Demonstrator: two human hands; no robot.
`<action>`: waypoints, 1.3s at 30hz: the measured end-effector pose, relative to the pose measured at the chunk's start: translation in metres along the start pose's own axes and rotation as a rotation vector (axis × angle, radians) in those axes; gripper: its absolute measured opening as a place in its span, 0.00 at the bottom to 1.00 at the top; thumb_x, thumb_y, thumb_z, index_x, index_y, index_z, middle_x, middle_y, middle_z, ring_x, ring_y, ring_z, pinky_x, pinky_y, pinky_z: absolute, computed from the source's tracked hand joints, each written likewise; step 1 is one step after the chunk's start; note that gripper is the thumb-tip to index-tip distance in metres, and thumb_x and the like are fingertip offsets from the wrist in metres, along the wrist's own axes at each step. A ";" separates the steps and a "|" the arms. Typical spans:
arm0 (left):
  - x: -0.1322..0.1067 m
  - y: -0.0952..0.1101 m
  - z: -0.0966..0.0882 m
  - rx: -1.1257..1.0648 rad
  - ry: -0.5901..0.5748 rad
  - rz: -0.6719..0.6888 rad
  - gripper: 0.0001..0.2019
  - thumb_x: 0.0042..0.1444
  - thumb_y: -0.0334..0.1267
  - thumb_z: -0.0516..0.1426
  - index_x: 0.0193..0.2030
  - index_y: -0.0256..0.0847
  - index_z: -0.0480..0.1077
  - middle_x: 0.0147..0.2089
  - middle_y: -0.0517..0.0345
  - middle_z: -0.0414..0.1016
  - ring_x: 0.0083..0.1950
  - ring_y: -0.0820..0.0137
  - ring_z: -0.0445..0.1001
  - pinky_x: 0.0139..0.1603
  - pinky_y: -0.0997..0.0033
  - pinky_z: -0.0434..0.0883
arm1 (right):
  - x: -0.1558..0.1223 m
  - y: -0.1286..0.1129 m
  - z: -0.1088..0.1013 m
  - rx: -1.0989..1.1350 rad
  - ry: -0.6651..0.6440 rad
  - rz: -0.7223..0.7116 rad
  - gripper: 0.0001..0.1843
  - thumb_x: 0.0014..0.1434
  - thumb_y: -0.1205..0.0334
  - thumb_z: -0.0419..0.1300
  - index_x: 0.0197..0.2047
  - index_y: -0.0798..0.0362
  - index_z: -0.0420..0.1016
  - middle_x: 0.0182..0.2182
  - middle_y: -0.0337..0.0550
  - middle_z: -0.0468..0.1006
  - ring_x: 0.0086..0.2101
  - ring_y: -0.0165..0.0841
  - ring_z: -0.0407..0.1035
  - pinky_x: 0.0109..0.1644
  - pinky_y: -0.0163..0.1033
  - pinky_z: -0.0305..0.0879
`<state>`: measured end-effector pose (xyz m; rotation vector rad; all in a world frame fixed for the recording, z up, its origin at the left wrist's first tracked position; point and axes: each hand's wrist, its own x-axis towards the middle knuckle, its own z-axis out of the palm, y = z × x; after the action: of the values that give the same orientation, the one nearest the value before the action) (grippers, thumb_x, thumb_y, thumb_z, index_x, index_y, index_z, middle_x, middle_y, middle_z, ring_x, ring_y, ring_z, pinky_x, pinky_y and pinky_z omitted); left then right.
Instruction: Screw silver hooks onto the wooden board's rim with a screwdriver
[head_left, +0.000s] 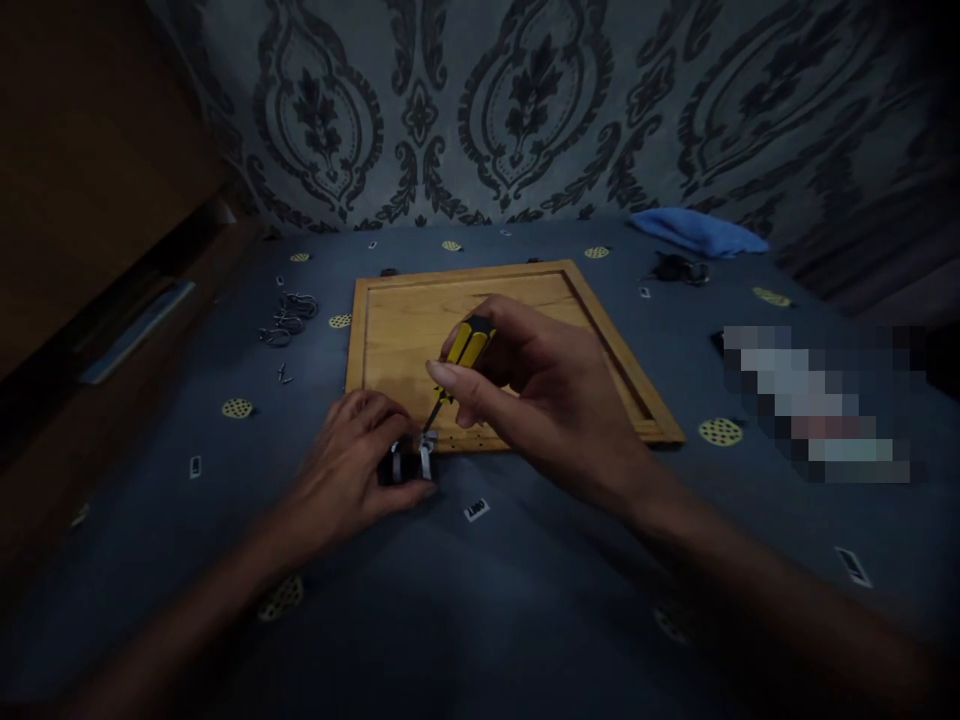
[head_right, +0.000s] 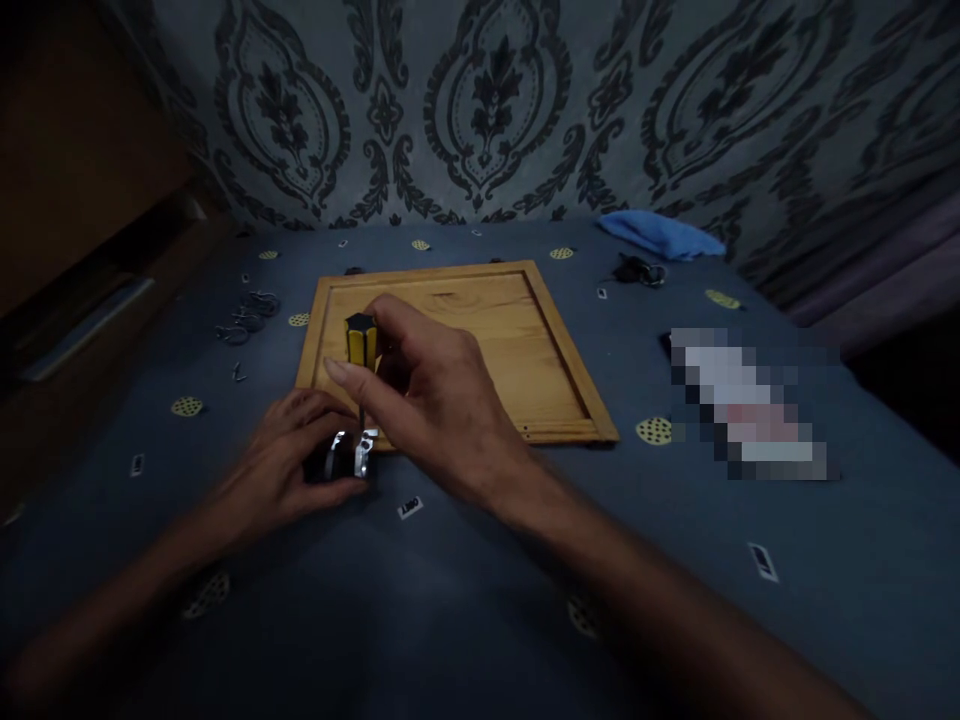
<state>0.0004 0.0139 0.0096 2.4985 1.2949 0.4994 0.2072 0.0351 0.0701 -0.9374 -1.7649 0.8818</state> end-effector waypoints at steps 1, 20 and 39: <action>0.000 0.000 0.000 0.001 -0.001 0.000 0.17 0.58 0.50 0.64 0.47 0.43 0.72 0.52 0.53 0.75 0.54 0.56 0.69 0.56 0.51 0.68 | 0.000 0.001 0.000 -0.009 -0.013 -0.001 0.14 0.63 0.51 0.67 0.33 0.49 0.70 0.27 0.36 0.71 0.27 0.31 0.66 0.28 0.38 0.65; 0.000 0.000 0.000 0.006 -0.014 -0.013 0.17 0.57 0.49 0.66 0.49 0.44 0.73 0.55 0.52 0.75 0.56 0.55 0.69 0.58 0.51 0.67 | 0.002 0.002 -0.004 -0.085 -0.166 -0.030 0.15 0.64 0.48 0.65 0.40 0.53 0.74 0.30 0.38 0.75 0.27 0.29 0.67 0.27 0.35 0.58; 0.001 0.001 -0.002 -0.008 -0.040 -0.028 0.19 0.58 0.51 0.65 0.51 0.43 0.74 0.51 0.52 0.74 0.53 0.56 0.68 0.56 0.51 0.68 | -0.002 0.004 0.001 -0.146 -0.096 -0.077 0.14 0.64 0.52 0.67 0.35 0.53 0.72 0.29 0.37 0.76 0.26 0.27 0.69 0.27 0.33 0.63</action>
<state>0.0008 0.0137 0.0126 2.4671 1.3080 0.4449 0.2079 0.0353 0.0659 -0.9263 -1.9555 0.7680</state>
